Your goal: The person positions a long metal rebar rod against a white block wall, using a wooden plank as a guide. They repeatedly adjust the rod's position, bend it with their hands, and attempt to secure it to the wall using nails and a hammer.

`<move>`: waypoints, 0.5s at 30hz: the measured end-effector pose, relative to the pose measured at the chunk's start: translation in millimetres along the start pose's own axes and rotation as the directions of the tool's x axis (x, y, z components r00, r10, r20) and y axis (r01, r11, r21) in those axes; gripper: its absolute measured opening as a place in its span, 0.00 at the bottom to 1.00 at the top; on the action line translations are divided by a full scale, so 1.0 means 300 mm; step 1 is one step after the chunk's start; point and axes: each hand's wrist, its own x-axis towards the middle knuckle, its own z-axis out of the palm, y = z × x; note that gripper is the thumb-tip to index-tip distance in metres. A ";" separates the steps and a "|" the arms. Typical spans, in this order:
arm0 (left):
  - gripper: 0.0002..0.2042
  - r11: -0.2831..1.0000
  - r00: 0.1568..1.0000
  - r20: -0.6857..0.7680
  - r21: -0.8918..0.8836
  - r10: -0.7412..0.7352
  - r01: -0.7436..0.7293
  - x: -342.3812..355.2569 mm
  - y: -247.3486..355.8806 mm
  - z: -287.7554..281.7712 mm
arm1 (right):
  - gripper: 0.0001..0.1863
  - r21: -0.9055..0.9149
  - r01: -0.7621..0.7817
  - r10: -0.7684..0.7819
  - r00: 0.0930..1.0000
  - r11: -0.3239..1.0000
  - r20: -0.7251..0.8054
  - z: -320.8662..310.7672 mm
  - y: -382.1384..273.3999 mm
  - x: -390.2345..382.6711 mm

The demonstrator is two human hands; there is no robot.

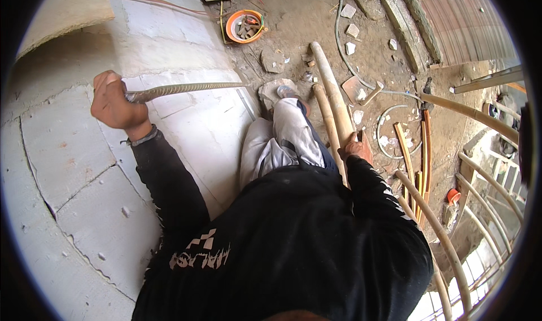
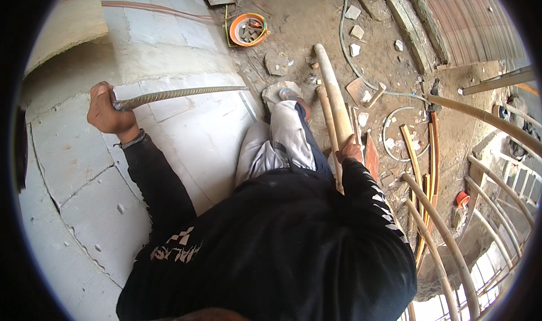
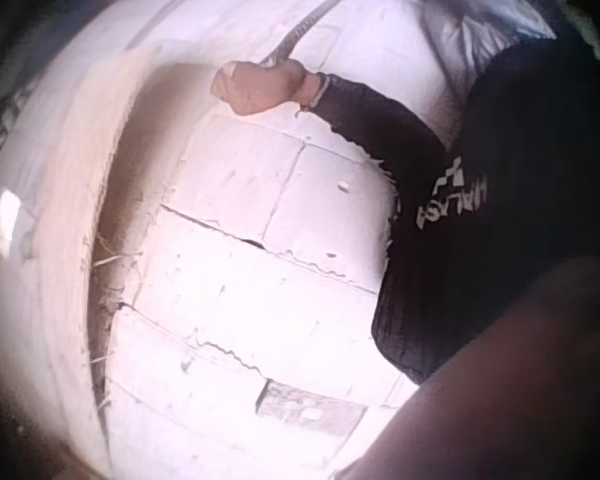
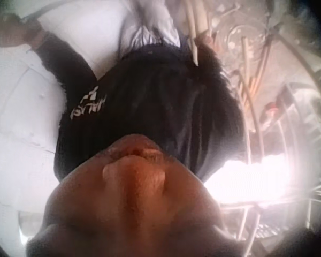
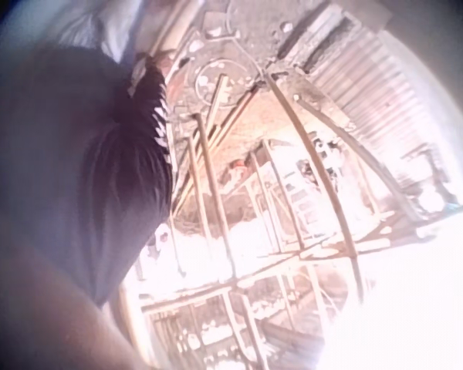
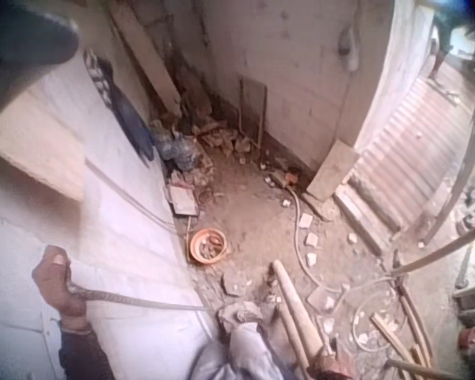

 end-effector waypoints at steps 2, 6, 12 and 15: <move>0.12 0.995 0.999 0.039 0.093 0.021 -0.025 0.019 -0.002 -0.003 | 0.62 0.049 -0.009 0.008 1.000 0.999 0.022 -0.018 0.002 -0.020; 0.10 0.997 0.998 0.067 0.071 0.017 -0.022 0.031 0.002 -0.019 | 0.62 0.024 -0.036 0.036 0.999 0.999 -0.014 0.102 0.014 0.082; 0.07 0.998 0.997 0.048 0.023 -0.063 0.062 0.022 -0.035 -0.091 | 0.60 -0.001 -0.037 0.037 0.999 0.999 -0.012 0.104 0.017 0.061; 0.07 0.994 0.997 0.076 0.108 -0.033 0.024 0.025 -0.028 -0.132 | 0.60 0.017 -0.052 0.052 0.998 0.999 -0.032 0.086 0.010 0.061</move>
